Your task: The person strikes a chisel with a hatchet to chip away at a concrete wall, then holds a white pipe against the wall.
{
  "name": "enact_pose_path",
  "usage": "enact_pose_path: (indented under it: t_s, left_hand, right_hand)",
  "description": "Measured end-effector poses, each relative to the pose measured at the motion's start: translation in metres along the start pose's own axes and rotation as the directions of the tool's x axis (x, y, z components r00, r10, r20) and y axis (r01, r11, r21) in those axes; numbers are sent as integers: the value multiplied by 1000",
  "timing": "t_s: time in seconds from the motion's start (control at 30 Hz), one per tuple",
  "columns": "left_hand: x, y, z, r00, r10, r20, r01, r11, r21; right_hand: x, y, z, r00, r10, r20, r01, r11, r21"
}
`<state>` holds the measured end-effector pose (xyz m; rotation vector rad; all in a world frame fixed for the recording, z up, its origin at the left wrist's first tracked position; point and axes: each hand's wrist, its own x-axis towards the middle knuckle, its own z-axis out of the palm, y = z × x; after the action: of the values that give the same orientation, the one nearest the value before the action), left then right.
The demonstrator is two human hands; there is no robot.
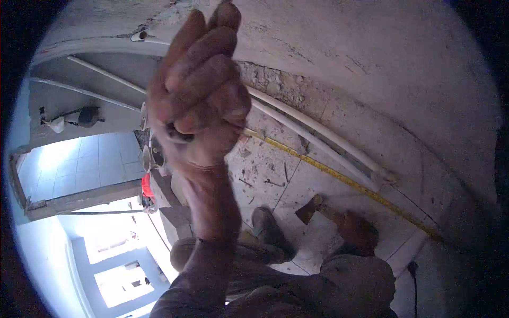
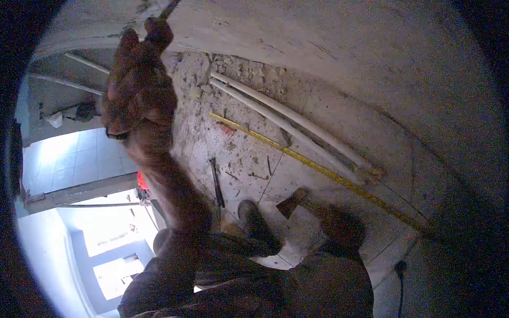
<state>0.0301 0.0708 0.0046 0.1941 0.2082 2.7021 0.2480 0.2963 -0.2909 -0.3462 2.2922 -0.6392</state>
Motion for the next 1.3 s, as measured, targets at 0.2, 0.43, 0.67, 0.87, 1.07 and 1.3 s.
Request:
enact_pose_path:
  t_s: [0.2, 0.43, 0.67, 0.87, 1.07, 1.3]
  left_hand:
    - [-4, 11, 12, 985, -103, -136, 131, 966, 222]
    - [-1, -18, 35, 940, 1, -341, 129, 924, 359]
    - [-4, 40, 29, 906, -334, -262, 416, 578, 702]
    - [-17, 32, 35, 906, -91, -413, 388, 569, 725]
    - [-15, 24, 27, 895, 145, -421, 325, 434, 841]
    - [-27, 79, 27, 941, -39, -337, 273, -503, 820]
  right_hand:
    - [0, -20, -17, 983, -21, 183, 8, 997, 71]
    - [-6, -1, 2, 979, -195, 54, 188, 976, 111]
    - [28, 3, -25, 824, -516, -234, 545, 834, 80]
    - [69, -4, -52, 683, -457, -569, 383, 888, -254]
    - [105, 4, -13, 839, -295, -457, 250, 955, -159]
    - [93, -27, -35, 920, -326, -217, 280, 935, -217]
